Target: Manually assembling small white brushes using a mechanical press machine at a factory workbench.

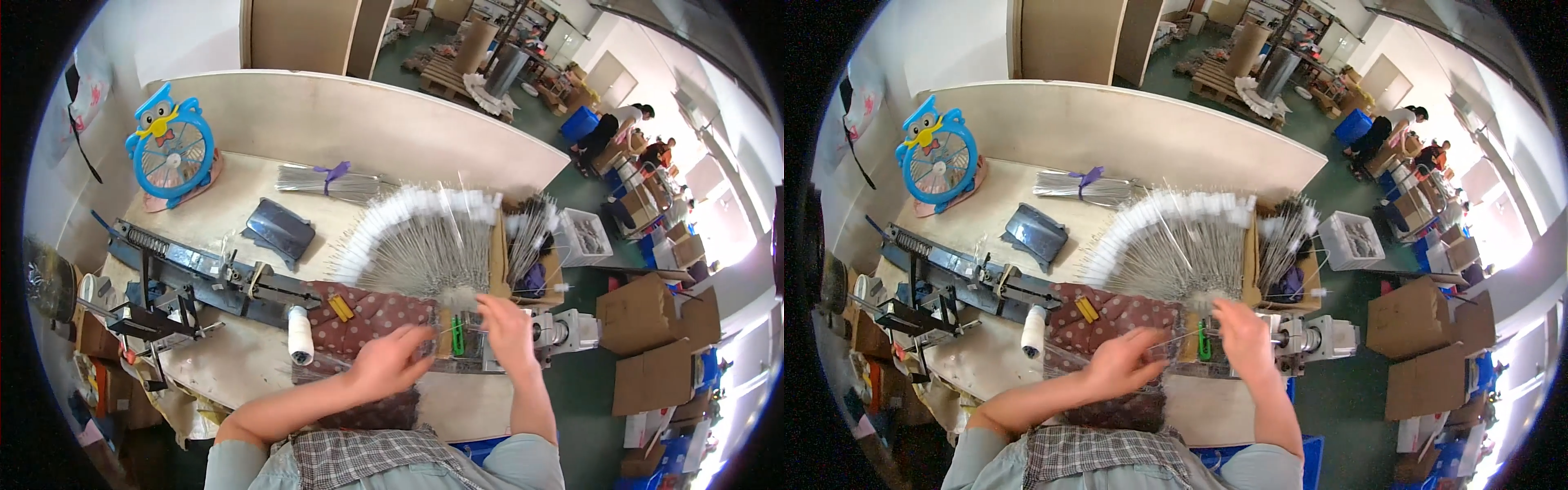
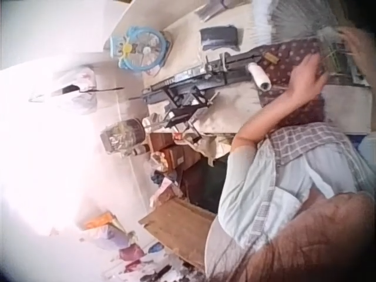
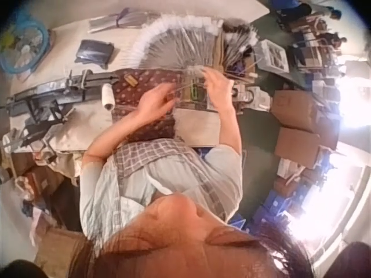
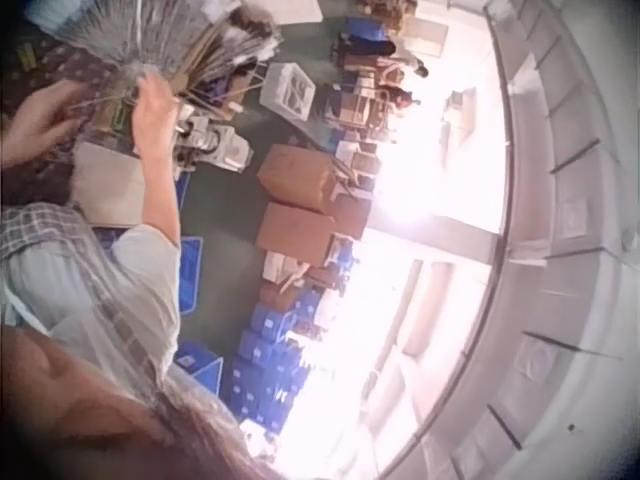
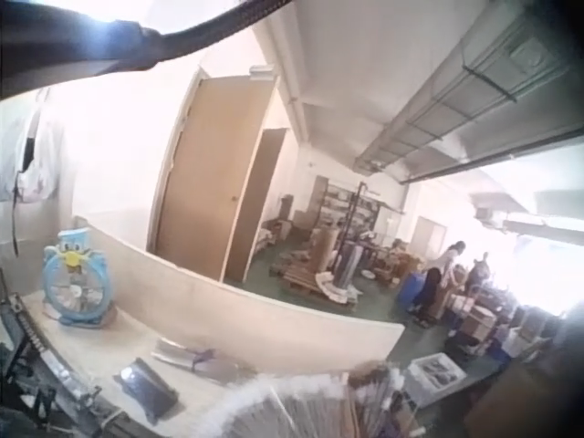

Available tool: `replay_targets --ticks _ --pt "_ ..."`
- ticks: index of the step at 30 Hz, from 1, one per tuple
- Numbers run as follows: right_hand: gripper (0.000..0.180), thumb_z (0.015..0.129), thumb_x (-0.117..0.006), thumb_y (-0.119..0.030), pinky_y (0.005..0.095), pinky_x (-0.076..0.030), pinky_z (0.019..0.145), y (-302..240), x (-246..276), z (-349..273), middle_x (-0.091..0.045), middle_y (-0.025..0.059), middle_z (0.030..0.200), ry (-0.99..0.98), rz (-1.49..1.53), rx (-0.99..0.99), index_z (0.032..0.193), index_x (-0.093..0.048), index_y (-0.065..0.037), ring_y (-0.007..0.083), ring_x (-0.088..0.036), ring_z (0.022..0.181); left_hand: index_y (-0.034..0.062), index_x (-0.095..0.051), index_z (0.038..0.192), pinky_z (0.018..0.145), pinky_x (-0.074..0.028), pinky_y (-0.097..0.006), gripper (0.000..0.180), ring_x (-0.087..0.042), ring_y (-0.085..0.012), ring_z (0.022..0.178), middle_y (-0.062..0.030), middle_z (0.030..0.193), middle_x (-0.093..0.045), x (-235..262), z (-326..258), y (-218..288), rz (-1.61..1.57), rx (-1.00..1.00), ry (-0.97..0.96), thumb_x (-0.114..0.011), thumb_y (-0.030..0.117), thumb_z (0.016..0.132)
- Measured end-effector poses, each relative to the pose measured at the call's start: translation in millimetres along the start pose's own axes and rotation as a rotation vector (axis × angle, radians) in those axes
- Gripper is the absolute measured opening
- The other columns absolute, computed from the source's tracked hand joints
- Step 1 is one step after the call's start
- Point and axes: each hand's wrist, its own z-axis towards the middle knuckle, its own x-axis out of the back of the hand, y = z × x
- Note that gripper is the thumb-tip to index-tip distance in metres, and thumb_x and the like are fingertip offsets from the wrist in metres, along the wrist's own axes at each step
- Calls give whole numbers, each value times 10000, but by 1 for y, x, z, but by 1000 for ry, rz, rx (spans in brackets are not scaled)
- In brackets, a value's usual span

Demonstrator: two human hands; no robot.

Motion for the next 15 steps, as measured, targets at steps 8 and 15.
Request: replay_targets --ticks 8,15 --pt "129 831 -612 -173 382 -471 574 10 -23 -2 -634 112 779 12 -23 -88 942 -620 -108 295 -593 658 107 -617 952 570 -459 -384 251 -591 -250 663 -41 790 -570 -30 61 -44 893 -271 118 -639 159 708" --pt "115 719 -696 -223 349 -469 636 11 -23 7 -644 27 701 -220 104 71 750 -700 -112 224 -566 696 119 -649 923 734 -429 -390 235 -573 -218 834 -59 833 -574 4 84 -51 1233 -243 224 -660 167 694"
